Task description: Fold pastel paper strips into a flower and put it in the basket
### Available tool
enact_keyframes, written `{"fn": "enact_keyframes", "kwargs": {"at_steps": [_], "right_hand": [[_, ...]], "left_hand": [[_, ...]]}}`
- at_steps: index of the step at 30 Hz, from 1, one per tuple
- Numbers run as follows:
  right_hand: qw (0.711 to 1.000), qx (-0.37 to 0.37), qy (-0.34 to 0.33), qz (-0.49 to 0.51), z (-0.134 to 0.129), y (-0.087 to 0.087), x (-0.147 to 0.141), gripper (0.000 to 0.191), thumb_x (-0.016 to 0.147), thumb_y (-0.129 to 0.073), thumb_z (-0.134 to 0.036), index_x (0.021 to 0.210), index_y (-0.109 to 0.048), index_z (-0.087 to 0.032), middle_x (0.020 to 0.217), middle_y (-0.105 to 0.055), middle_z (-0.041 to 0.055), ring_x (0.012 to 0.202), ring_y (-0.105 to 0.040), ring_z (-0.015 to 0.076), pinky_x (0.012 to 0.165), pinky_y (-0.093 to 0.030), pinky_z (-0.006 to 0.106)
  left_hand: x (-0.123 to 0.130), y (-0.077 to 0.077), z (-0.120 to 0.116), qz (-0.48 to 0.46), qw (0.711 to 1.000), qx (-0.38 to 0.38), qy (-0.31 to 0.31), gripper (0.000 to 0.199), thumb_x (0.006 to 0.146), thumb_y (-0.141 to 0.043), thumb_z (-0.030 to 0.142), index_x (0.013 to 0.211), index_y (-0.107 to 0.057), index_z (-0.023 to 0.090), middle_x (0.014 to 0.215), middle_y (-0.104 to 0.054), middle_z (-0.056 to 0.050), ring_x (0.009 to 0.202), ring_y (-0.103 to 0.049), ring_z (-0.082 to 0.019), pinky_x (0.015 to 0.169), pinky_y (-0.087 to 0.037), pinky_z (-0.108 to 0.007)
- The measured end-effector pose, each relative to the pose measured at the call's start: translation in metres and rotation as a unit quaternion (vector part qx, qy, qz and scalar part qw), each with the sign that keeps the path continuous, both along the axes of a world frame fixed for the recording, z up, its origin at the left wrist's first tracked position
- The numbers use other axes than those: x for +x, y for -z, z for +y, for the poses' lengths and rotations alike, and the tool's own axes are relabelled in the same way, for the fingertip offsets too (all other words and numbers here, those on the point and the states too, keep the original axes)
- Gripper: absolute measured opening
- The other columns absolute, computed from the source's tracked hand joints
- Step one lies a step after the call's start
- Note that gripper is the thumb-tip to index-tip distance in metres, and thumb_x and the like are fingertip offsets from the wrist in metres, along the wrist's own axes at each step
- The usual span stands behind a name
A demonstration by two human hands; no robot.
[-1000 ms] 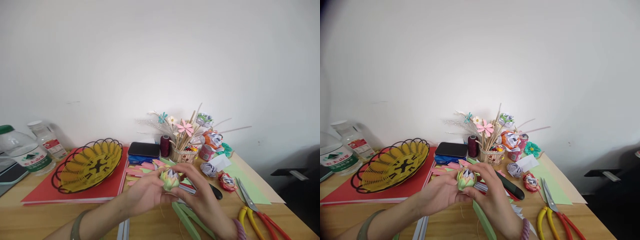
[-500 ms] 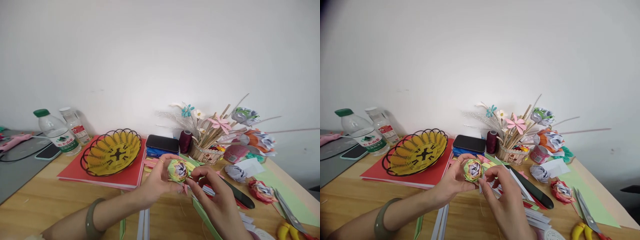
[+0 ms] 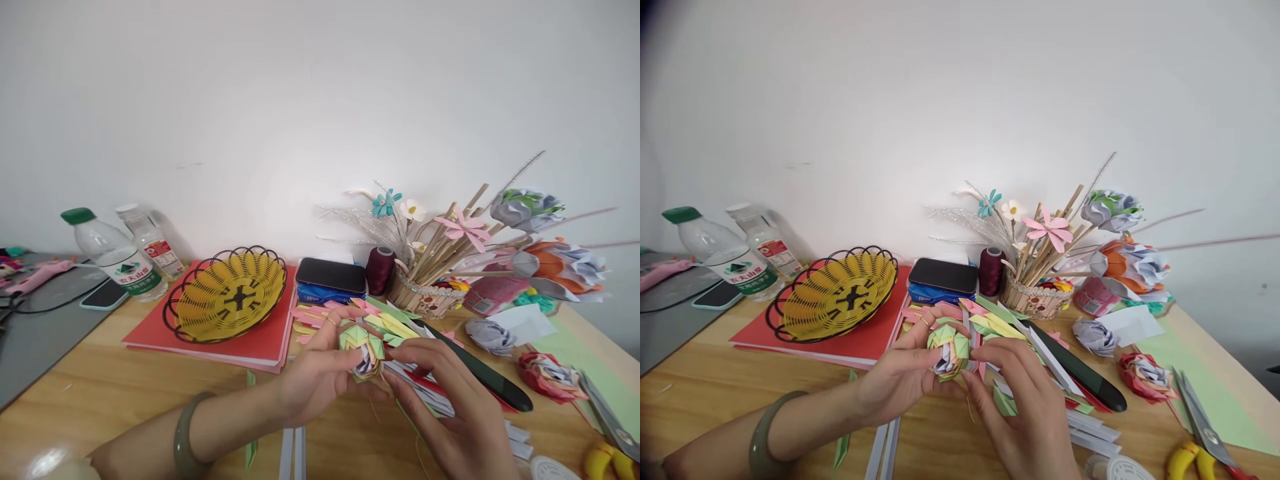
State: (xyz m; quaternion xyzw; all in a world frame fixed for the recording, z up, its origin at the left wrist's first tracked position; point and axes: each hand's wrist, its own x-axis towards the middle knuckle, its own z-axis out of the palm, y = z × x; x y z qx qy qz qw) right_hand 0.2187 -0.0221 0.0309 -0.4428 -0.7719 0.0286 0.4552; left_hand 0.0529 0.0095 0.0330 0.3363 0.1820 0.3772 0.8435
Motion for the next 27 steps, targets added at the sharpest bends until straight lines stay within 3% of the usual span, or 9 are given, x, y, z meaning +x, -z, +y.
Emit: {"fn": "enact_keyframes", "kwargs": {"at_steps": [4, 9, 18, 27], "right_hand": [[1.000, 0.010, -0.006, 0.004, -0.0026, -0.0030, -0.0011, 0.014, 0.076, -0.058, -0.019, 0.089, -0.057, -0.022, 0.081, -0.060, 0.0051, 0.076, -0.058, 0.0176, 0.061, -0.049, 0.027], [1.000, 0.000, -0.012, 0.014, -0.0038, -0.0014, -0.0018, 0.011, 0.076, -0.058, -0.018, 0.085, -0.058, -0.023, 0.078, -0.059, 0.0045, 0.073, -0.059, 0.0175, 0.058, -0.049, 0.026], [0.998, -0.040, -0.026, 0.041, -0.0022, 0.0003, -0.0035, 0.006, 0.079, -0.055, -0.017, 0.082, -0.058, -0.022, 0.077, -0.058, 0.0029, 0.071, -0.058, 0.0143, 0.058, -0.048, 0.023], [1.000, -0.003, -0.010, 0.013, -0.0041, 0.0017, -0.0039, 0.011, 0.075, -0.059, -0.018, 0.086, -0.059, -0.022, 0.078, -0.060, 0.0037, 0.072, -0.058, 0.0153, 0.058, -0.048, 0.024]], "left_hand": [[0.0001, 0.0001, -0.0024, -0.001, 1.000, 0.026, 0.001, 0.025, 0.070, -0.057, 0.010, 0.093, -0.053, 0.017, 0.084, -0.052, -0.003, 0.081, -0.051, -0.013, 0.075, -0.041, -0.028], [0.0004, 0.0028, -0.0048, 0.008, 0.999, 0.035, -0.004, 0.026, 0.066, -0.059, 0.008, 0.090, -0.055, 0.018, 0.082, -0.053, -0.003, 0.083, -0.049, -0.015, 0.077, -0.039, -0.030], [0.0017, 0.0037, -0.0047, 0.017, 0.999, 0.038, -0.011, 0.027, 0.063, -0.061, 0.008, 0.088, -0.056, 0.018, 0.085, -0.053, -0.003, 0.082, -0.049, -0.014, 0.078, -0.039, -0.030], [0.0008, 0.0022, -0.0055, 0.019, 0.999, 0.039, -0.012, 0.028, 0.063, -0.060, 0.008, 0.089, -0.056, 0.018, 0.088, -0.053, -0.003, 0.079, -0.048, -0.012, 0.075, -0.039, -0.028]]}}
